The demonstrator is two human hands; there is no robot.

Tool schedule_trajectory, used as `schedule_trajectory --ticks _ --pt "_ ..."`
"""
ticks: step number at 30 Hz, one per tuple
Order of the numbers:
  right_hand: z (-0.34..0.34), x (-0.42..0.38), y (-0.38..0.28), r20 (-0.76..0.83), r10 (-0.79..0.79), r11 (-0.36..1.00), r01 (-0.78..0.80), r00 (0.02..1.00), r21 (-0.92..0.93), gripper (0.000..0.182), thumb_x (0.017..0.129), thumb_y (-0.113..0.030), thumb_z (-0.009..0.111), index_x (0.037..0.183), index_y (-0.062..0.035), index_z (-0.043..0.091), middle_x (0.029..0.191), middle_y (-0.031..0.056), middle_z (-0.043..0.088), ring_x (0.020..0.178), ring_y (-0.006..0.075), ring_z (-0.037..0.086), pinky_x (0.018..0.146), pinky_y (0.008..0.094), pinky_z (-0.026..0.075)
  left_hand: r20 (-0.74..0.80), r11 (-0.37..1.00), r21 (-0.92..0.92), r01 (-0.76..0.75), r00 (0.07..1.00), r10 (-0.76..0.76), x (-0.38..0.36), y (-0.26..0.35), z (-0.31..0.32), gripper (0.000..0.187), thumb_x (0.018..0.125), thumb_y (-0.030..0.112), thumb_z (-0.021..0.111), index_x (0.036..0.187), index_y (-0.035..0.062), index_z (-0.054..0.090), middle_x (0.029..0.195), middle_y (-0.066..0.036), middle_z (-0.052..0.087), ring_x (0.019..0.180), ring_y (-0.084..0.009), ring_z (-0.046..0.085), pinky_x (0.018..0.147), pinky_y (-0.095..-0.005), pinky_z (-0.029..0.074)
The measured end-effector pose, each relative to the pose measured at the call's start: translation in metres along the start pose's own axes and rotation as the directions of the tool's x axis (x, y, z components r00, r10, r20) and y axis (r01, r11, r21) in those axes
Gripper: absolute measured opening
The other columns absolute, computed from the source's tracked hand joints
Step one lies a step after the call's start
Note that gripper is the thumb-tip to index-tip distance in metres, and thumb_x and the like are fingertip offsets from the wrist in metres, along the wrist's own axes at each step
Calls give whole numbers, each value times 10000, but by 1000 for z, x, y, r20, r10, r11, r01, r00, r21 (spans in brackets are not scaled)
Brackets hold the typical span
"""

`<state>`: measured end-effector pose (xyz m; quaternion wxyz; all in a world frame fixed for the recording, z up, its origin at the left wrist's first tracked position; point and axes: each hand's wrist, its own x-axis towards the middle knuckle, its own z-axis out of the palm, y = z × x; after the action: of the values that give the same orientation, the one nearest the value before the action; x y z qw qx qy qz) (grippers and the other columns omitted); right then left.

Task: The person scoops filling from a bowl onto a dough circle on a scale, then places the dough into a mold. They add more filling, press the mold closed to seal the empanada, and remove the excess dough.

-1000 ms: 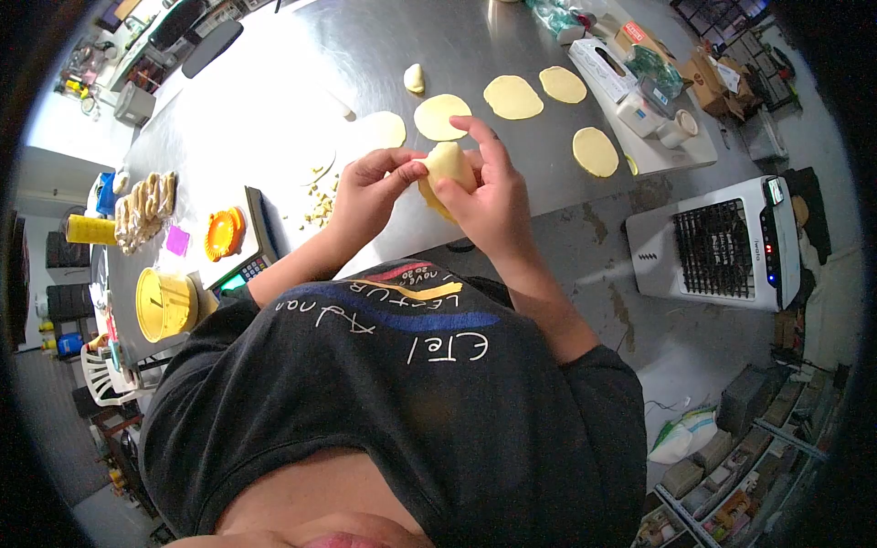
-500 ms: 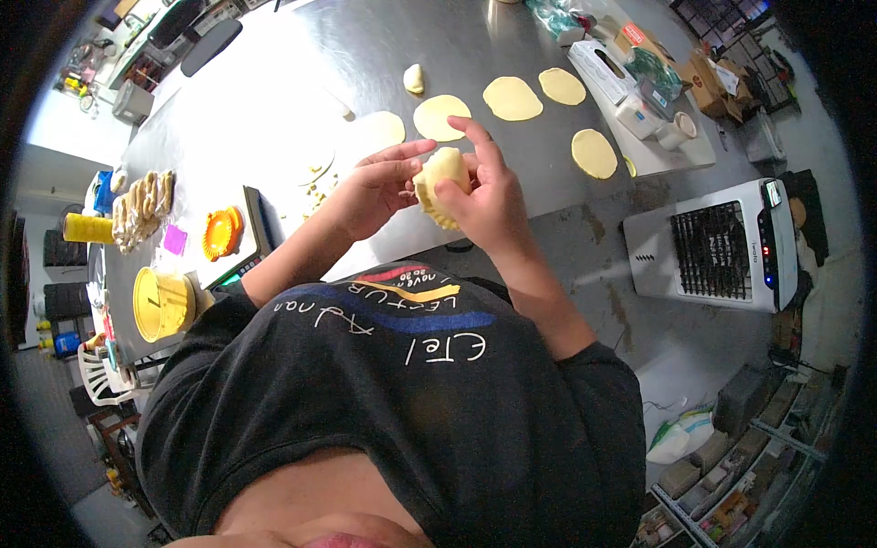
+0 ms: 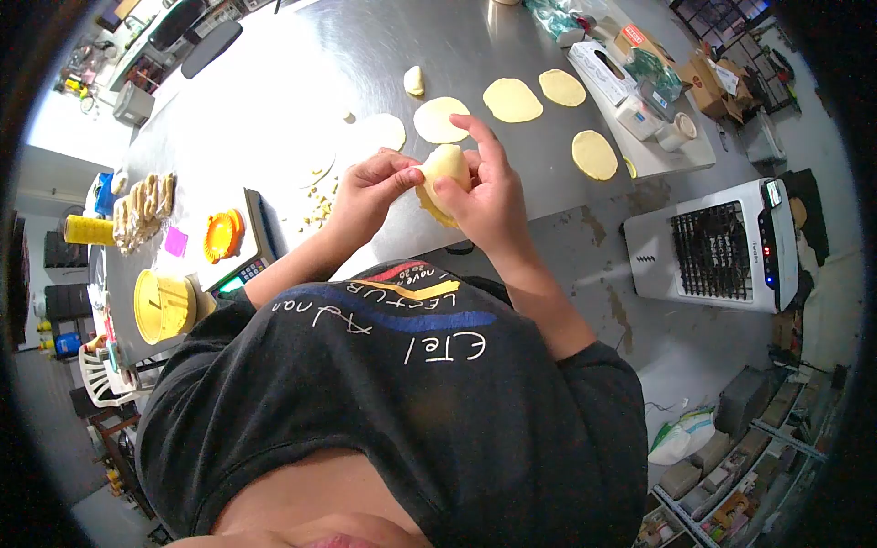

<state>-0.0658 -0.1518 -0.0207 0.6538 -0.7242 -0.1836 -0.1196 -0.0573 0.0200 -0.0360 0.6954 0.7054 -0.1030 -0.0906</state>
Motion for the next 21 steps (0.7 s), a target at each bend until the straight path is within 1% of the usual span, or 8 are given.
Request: schedule_trajectory --ticks 5,7,11,13,14,16,19,21 --pt "-1 1 1 4 10 1000 -10 1000 -3 558 739 -34 582 1263 -58 394 712 62 610 635 95 559 613 246 457 -6 996 -26 85 996 -85 -1 12 1 196 851 177 620 912 -5 653 927 -48 598 883 -119 552 829 -261 429" --pt "-1 1 3 -9 -8 1000 8 1000 23 555 741 -37 582 1263 -58 396 726 64 617 645 93 564 619 243 459 76 941 -287 179 984 -164 -1 11 -1 205 850 196 613 945 17 643 950 -55 612 893 -129 558 849 -281 418" --pt "-1 1 -2 -16 16 999 -15 1000 35 555 742 -32 576 1265 -54 391 740 71 622 654 93 570 625 243 463 193 838 -473 270 960 -201 2 11 -2 219 853 202 598 993 35 626 979 -58 616 900 -133 561 856 -305 414" --pt "1 1 -4 -41 -19 999 21 999 42 565 746 -25 566 1276 -48 373 749 77 624 664 95 578 630 242 464 239 702 -610 368 930 -280 4 11 3 271 858 213 601 1059 32 613 946 -27 619 873 -102 541 823 -254 407" --pt "1 1 -3 -41 -19 999 21 999 42 565 746 -25 566 1276 -48 373 749 77 624 664 95 578 630 242 464 239 702 -610 368 930 -280 4 10 4 271 858 213 601 1059 32 613 946 -27 619 873 -102 541 823 -254 407" --pt "-1 1 -1 -35 -8 999 9 999 31 574 747 -23 561 1282 -43 355 761 84 627 682 99 587 635 243 466 136 851 -451 269 963 -232 3 7 7 282 868 219 587 1075 30 609 955 -36 620 877 -108 544 838 -255 403" --pt "-2 2 0 -41 26 999 -24 999 45 576 746 -19 559 1281 -44 348 769 87 628 692 104 593 642 243 469 45 919 -365 148 989 -141 -5 13 11 306 858 213 608 1093 18 598 933 -32 616 873 -111 550 821 -256 419" --pt "0 2 -3 -51 14 999 -12 999 49 573 745 -16 558 1278 -43 349 770 89 628 695 105 594 646 243 470 59 943 -314 107 994 -93 -11 19 12 268 861 191 600 1062 13 605 971 -36 611 912 -108 545 849 -272 412"
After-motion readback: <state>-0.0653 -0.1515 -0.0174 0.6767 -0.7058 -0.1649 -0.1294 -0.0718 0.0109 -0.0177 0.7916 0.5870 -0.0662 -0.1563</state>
